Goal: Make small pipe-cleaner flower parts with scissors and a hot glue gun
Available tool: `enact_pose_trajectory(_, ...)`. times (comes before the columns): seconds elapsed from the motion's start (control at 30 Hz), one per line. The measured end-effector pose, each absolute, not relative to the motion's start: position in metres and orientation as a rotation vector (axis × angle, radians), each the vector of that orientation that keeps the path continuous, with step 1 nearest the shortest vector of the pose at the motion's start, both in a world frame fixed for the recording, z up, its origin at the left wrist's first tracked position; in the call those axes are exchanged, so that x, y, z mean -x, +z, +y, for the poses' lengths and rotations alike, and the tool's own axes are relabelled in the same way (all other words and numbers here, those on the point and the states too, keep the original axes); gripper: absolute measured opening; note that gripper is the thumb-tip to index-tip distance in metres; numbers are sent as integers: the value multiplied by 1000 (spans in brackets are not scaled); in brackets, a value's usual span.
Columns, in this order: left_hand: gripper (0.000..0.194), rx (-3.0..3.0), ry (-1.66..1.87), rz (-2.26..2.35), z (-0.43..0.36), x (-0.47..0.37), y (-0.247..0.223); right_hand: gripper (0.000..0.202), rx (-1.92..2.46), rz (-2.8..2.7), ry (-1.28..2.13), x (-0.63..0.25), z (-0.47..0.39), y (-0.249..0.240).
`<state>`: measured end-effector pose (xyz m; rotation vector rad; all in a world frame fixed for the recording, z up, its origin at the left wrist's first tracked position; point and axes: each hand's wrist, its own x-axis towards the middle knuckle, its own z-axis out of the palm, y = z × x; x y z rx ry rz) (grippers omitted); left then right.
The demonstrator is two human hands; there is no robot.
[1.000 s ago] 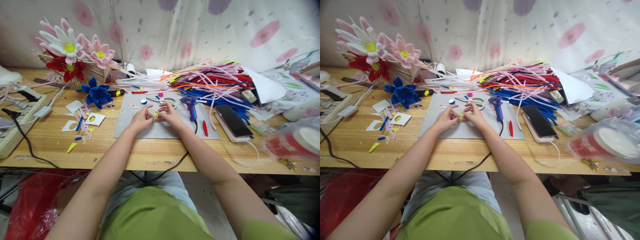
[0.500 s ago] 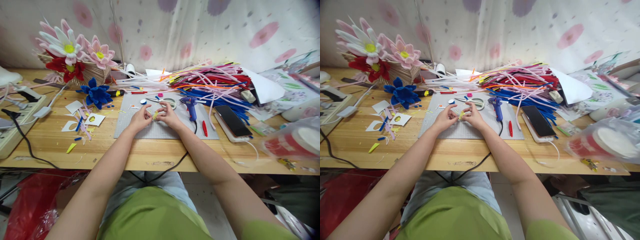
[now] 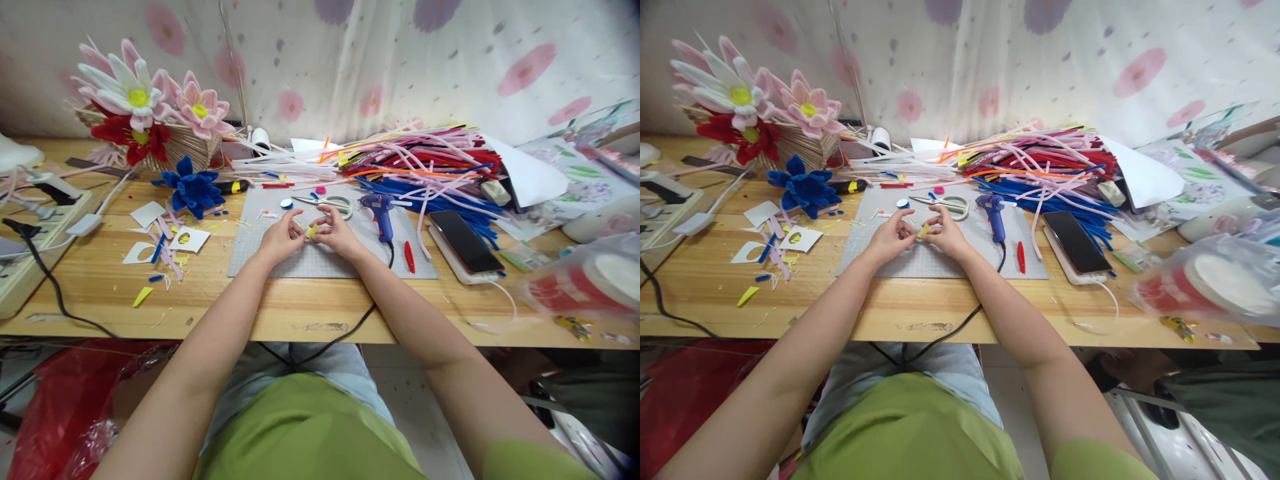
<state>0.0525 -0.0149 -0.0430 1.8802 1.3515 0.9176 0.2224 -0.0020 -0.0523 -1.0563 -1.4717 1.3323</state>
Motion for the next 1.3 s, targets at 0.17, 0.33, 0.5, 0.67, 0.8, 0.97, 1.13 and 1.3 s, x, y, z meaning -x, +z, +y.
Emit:
enact_pose_trajectory(0.17, 54, -1809, 1196, 1515, -14, -50, -37, 70, 1085, -1371, 1352, -222, -1, -50)
enact_pose_trajectory(0.33, 52, -1538, 1368, 1644, -7, -50, -41, 70, 1066, -1185, 1454, -223, 0, -50)
enact_pose_trajectory(0.5, 61, -1556, 1120, 1354, -9, -61, -49, 69, 1042, -1094, 1547, -224, -1, -49)
enact_pose_trajectory(0.67, 67, -1453, 1138, 1268, -13, -68, -48, 66, 1029, -1021, 1595, -224, -3, -45)
enact_pose_trajectory(0.8, 69, -1391, 1162, 1219, -13, -68, -47, 64, 1048, -995, 1621, -224, -4, -42)
enact_pose_trajectory(0.97, 71, -1370, 1149, 1216, -15, -69, -44, 64, 1038, -1009, 1636, -224, -5, -42)
enact_pose_trajectory(1.13, 75, -1318, 1135, 1194, -15, -69, -45, 64, 1043, -1025, 1626, -224, -5, -42)
enact_pose_trajectory(1.3, 76, -1322, 1136, 1214, -13, -68, -48, 63, 1063, -1049, 1619, -225, -4, -42)
